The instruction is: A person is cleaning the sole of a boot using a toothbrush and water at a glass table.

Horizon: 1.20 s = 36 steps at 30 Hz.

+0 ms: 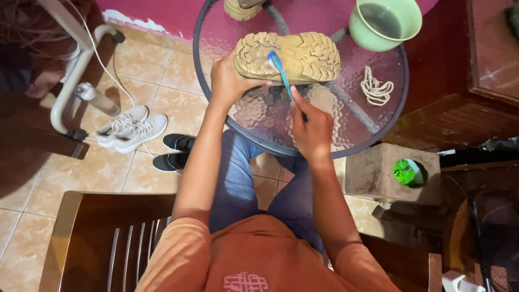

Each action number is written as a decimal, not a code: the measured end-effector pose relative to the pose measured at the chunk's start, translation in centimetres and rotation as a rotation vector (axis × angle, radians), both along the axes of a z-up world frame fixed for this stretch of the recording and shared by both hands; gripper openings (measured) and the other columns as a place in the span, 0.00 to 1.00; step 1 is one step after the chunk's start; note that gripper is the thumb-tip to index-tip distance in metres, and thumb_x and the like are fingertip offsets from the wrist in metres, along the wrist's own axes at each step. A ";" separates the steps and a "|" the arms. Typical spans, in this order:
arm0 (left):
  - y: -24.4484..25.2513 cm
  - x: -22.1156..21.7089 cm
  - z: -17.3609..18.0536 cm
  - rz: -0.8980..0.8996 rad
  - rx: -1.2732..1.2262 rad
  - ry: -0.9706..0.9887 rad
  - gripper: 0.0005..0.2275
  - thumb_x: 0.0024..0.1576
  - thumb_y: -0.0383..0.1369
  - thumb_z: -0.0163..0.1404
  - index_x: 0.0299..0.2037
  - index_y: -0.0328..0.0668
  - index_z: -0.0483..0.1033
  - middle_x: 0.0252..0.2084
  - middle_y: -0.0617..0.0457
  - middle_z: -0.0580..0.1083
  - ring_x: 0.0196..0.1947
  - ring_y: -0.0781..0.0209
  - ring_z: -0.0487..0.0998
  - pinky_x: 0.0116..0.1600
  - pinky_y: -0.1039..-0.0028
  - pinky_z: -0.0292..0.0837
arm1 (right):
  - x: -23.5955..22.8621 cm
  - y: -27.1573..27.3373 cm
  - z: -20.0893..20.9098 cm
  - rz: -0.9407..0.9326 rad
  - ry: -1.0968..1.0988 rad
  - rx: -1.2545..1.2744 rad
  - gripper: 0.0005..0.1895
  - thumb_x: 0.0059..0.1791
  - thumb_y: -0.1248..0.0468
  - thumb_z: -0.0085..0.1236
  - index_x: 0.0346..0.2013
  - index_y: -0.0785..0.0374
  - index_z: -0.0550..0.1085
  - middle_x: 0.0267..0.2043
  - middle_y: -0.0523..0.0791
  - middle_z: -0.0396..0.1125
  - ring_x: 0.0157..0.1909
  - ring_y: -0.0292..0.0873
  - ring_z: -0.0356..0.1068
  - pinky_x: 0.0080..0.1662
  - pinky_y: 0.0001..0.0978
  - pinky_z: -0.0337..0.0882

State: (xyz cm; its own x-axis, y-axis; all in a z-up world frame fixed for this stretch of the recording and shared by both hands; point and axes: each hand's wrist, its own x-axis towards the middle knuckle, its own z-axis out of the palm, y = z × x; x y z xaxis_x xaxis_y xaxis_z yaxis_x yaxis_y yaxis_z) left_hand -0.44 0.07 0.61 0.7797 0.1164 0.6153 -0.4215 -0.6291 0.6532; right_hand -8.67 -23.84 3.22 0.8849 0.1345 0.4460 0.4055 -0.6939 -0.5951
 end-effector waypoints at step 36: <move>-1.0 -1.8 2.7 0.014 -0.148 -0.018 0.32 0.24 0.43 0.78 0.39 0.41 0.79 0.31 0.45 0.81 0.37 0.43 0.83 0.49 0.63 0.74 | 1.8 0.6 -0.5 -0.004 -0.101 -0.006 0.17 0.55 0.57 0.53 0.59 0.43 0.77 0.45 0.47 0.77 0.45 0.54 0.77 0.47 0.51 0.76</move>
